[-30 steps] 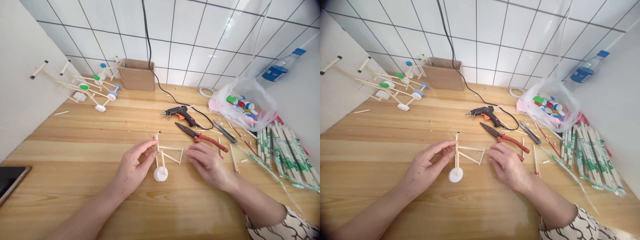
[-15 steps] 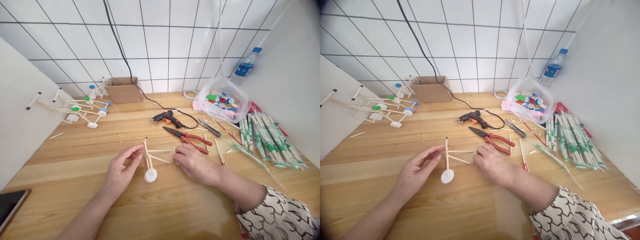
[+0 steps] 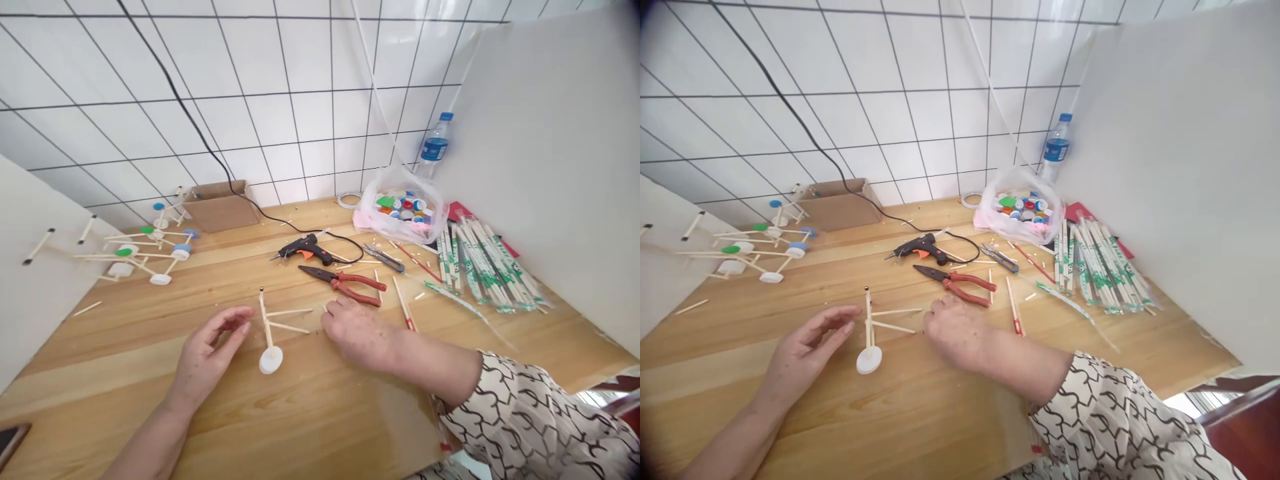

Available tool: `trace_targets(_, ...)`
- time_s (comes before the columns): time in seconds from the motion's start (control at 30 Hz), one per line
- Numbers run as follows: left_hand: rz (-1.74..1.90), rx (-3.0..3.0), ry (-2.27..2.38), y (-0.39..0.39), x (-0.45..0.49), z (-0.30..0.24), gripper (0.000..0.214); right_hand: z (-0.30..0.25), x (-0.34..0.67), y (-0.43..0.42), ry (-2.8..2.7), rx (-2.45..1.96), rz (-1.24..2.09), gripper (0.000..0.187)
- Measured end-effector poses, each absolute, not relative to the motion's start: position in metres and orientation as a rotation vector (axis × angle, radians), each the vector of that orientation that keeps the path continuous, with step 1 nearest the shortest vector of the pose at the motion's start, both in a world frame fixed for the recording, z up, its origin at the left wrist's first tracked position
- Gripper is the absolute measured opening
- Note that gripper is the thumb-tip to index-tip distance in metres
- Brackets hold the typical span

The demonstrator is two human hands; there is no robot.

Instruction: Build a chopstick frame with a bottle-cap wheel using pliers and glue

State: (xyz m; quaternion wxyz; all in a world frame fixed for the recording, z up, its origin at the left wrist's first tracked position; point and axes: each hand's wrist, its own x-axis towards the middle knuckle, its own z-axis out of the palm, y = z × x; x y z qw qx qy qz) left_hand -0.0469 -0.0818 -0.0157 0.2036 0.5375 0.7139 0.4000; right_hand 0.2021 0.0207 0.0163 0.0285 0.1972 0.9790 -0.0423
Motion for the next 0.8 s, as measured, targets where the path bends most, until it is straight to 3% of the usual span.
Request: trace_targets(0.8, 1.162, 1.425, 2.145, -0.075, -0.041, -0.005, 0.03, 0.035, 0.222, 0.02, 2.865, 0.769, -0.188, 0.028)
